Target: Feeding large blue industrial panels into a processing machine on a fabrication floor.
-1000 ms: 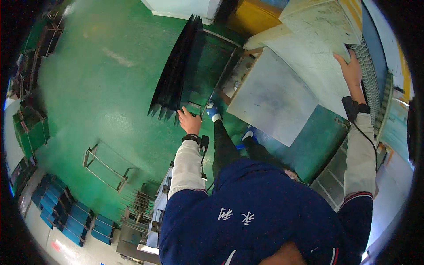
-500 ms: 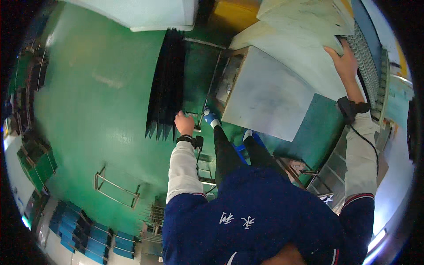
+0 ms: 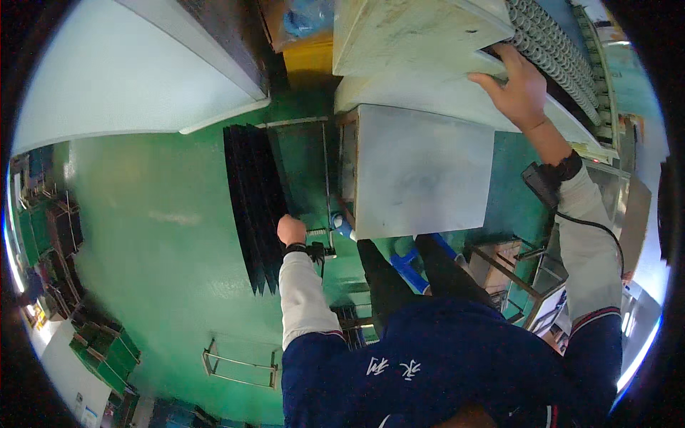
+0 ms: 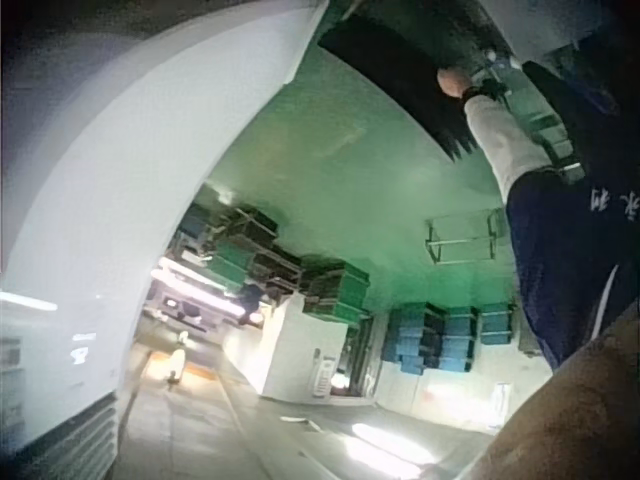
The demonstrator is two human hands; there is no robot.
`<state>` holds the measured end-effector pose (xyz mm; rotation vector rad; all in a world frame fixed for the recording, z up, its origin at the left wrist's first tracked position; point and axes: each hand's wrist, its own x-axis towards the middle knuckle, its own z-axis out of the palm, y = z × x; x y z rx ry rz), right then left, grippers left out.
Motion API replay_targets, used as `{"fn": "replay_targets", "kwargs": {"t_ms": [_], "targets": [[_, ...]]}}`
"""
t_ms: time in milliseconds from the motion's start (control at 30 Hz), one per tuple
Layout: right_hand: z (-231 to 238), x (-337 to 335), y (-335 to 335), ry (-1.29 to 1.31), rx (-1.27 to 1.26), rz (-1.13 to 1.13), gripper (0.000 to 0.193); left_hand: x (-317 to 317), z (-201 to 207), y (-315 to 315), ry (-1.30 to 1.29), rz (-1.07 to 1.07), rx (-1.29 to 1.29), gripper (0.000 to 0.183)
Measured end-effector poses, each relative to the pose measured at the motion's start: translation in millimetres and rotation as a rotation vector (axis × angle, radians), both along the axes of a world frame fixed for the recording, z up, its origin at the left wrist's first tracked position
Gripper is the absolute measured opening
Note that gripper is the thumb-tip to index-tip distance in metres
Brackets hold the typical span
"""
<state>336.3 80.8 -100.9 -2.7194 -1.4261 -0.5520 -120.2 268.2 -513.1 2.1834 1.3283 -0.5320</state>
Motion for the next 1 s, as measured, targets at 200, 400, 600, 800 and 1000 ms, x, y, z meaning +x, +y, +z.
{"fn": "replay_targets", "kwargs": {"t_ms": [200, 400, 600, 800, 1000], "targets": [[5.5, -2.5, -0.4, 0.016, 0.052, 0.036, 0.052, -15.5, 26.8, -4.8, 0.03, -0.119, 0.014, 0.018], [10.6, -7.5, -2.2, 0.035, 0.069, 0.028, 0.051, -33.7, 80.3, -16.6, -0.038, -0.086, 0.143, 0.018], [21.3, -12.2, -8.6, 0.113, 0.083, 0.02, 0.05, -49.0, 153.3, -11.8, -0.123, -0.024, 0.202, 0.019], [28.3, -18.1, -13.9, 0.176, 0.098, 0.019, 0.046, -90.5, 257.8, -25.9, -0.188, -0.022, 0.307, 0.024], [28.7, -14.2, -25.6, 0.213, 0.149, 0.093, 0.046, -143.7, 359.0, -75.2, -0.539, 0.242, 0.387, 0.031]]}}
